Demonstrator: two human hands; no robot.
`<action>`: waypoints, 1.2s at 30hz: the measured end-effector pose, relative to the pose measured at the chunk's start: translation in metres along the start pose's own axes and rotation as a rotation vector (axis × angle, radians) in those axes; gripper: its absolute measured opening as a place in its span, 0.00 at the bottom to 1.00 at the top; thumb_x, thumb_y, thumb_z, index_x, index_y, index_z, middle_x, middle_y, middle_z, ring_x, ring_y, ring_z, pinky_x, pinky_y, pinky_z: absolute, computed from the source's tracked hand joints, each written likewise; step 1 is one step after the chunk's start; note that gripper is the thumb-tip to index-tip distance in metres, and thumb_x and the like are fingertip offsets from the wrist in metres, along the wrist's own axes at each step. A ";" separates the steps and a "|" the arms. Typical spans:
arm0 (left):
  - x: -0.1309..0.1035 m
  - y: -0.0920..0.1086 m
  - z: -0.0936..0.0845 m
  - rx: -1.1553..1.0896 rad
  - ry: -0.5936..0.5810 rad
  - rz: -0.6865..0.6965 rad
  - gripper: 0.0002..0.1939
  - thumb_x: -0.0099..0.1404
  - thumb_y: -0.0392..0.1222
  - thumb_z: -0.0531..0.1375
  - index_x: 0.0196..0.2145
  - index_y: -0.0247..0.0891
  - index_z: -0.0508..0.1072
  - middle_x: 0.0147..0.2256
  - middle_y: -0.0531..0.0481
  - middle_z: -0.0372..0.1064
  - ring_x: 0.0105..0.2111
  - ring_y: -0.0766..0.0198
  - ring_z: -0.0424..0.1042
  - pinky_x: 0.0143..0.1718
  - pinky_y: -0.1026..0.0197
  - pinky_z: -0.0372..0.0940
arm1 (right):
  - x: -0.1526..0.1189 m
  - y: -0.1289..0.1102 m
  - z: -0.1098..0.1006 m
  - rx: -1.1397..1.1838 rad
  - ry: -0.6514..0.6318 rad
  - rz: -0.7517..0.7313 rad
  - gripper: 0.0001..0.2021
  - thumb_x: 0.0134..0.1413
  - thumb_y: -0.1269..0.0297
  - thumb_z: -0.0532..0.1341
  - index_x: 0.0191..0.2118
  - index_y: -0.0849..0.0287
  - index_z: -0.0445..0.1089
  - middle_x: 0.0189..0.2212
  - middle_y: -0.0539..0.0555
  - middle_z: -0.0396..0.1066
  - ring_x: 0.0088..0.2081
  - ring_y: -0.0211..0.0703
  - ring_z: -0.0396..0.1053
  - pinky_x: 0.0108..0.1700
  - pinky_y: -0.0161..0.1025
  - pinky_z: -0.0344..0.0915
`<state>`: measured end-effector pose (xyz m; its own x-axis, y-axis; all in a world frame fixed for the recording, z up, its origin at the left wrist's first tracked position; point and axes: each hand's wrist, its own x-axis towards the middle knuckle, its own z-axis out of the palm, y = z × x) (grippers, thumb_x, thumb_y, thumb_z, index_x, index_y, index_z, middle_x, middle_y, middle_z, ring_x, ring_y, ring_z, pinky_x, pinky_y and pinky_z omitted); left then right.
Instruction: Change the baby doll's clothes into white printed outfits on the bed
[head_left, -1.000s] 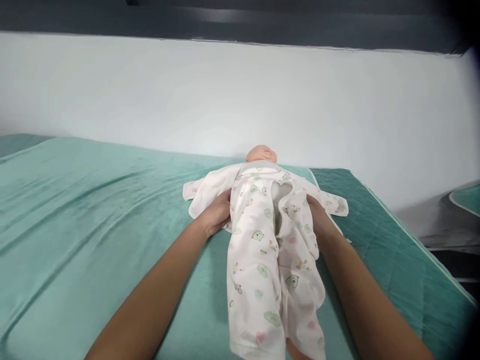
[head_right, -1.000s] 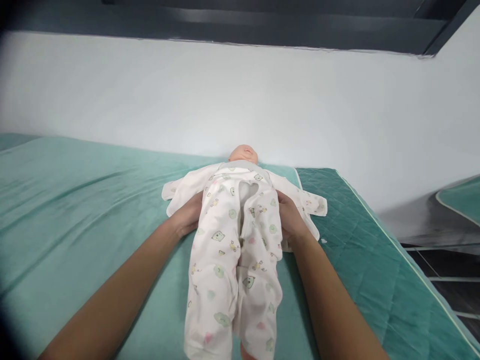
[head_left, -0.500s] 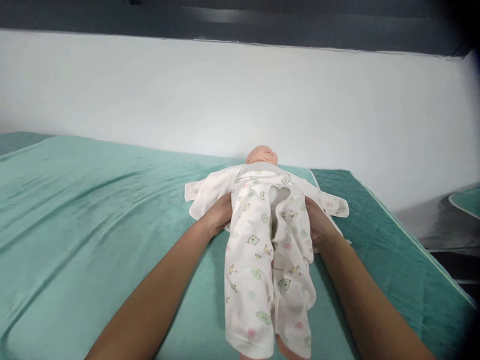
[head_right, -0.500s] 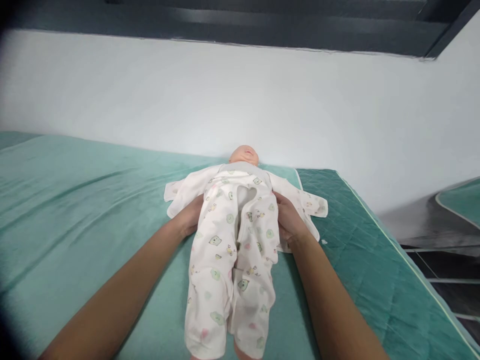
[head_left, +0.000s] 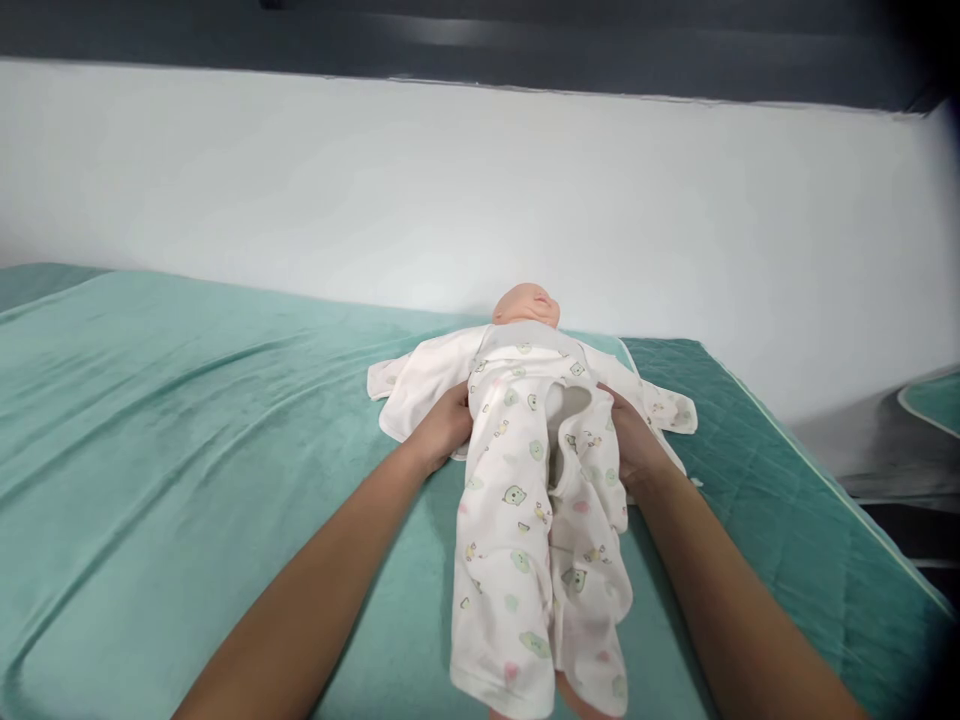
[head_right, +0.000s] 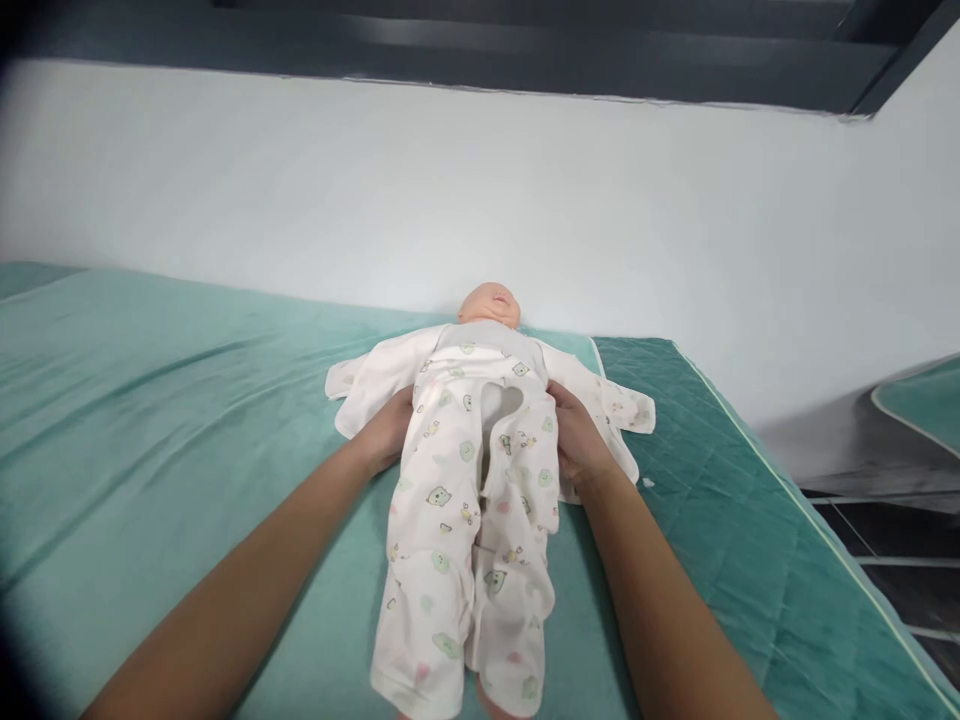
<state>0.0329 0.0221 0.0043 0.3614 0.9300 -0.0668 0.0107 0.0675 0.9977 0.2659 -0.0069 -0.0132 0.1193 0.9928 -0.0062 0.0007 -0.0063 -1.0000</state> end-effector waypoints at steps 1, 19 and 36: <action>0.000 0.000 0.000 0.015 0.010 0.009 0.21 0.54 0.38 0.64 0.47 0.38 0.77 0.48 0.43 0.77 0.49 0.49 0.73 0.51 0.52 0.67 | 0.000 -0.001 0.000 0.046 -0.036 0.024 0.24 0.45 0.51 0.67 0.50 0.50 0.71 0.43 0.55 0.78 0.42 0.54 0.76 0.43 0.51 0.73; 0.005 0.000 -0.001 0.144 0.147 0.070 0.16 0.57 0.38 0.60 0.43 0.35 0.79 0.42 0.45 0.79 0.44 0.50 0.74 0.45 0.53 0.68 | 0.001 -0.004 -0.008 -0.330 0.009 -0.222 0.11 0.46 0.61 0.64 0.39 0.51 0.76 0.40 0.55 0.77 0.45 0.58 0.70 0.48 0.49 0.66; 0.011 -0.014 -0.006 -0.406 0.047 -0.084 0.20 0.54 0.34 0.63 0.46 0.37 0.77 0.42 0.43 0.78 0.42 0.54 0.77 0.44 0.54 0.72 | 0.002 0.003 -0.010 -0.423 0.178 -0.223 0.10 0.44 0.61 0.62 0.35 0.53 0.75 0.38 0.57 0.77 0.42 0.59 0.70 0.46 0.51 0.64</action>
<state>0.0312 0.0331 -0.0100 0.3314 0.9302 -0.1576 -0.3337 0.2718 0.9026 0.2756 -0.0065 -0.0166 0.2381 0.9399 0.2445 0.4431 0.1189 -0.8885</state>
